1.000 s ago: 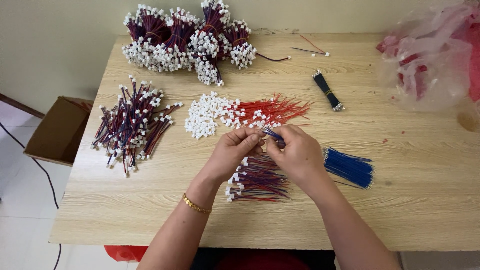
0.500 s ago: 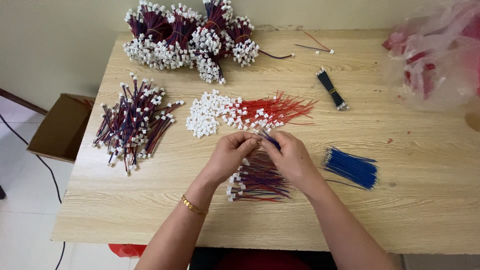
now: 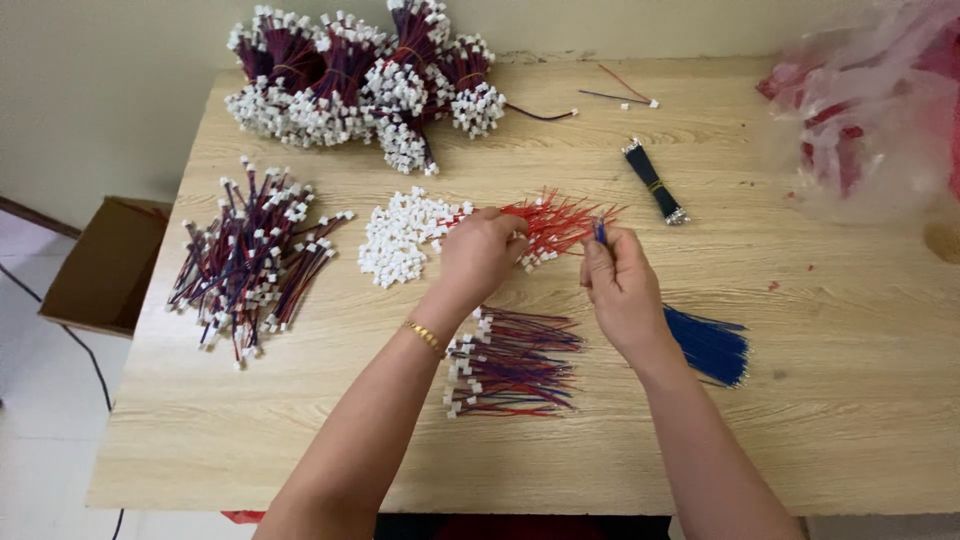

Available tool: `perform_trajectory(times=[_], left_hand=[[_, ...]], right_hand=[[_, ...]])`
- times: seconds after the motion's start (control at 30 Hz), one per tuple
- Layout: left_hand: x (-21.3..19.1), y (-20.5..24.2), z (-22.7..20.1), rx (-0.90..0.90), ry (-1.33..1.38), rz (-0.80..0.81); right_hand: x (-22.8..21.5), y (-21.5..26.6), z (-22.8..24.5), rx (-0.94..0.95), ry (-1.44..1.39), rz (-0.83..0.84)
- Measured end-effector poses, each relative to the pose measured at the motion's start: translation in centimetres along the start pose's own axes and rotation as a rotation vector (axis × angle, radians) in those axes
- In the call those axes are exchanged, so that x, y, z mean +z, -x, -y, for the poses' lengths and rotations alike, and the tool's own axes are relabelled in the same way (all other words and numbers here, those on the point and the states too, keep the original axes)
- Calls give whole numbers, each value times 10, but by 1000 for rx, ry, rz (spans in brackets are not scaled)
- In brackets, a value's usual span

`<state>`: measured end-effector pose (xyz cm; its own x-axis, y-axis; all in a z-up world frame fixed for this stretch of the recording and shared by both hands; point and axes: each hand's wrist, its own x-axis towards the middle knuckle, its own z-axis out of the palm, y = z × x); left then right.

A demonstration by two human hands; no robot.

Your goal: Assembling wire harnesses by manually grouping individual wires into bundles

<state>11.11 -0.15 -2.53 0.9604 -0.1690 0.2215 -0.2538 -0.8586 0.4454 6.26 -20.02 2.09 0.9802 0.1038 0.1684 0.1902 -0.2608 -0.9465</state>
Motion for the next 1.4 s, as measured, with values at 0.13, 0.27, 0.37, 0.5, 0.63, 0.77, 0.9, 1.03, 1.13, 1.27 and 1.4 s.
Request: perform_trajectory(times=[0.13, 0.27, 0.37, 0.5, 0.63, 0.77, 0.9, 1.03, 1.13, 1.27, 1.4], left_hand=[[18, -7, 4, 51, -141, -1], [18, -6, 0, -13, -103, 34], [16, -4, -2, -32, -121, 18], [12, -2, -4, -23, -133, -58], [19, 11, -1, 94, -184, -248], [23, 32, -6, 168, -207, -60], [33, 36, -5, 130, -184, -42], [44, 39, -4, 90, -170, -121], [29, 43, -12, -12, 24, -91], [-24, 55, -31, -223, 445, -5], [-42, 69, -31, -277, 813, -17]], right_hand=[[-9, -2, -5, 25, -42, 15], [-11, -3, -10, 73, -24, -2], [-6, -5, -11, 63, -19, 1], [-5, -6, -14, 55, -40, 9], [-8, 1, -8, 20, -25, -15], [-4, 4, -6, 1, -137, -18], [2, 8, -2, 33, -129, 32], [1, 10, 7, 42, -106, 46], [-1, 11, 9, 66, -55, 33], [3, 14, 8, 90, -40, 65], [9, 21, 34, 30, -57, 98]])
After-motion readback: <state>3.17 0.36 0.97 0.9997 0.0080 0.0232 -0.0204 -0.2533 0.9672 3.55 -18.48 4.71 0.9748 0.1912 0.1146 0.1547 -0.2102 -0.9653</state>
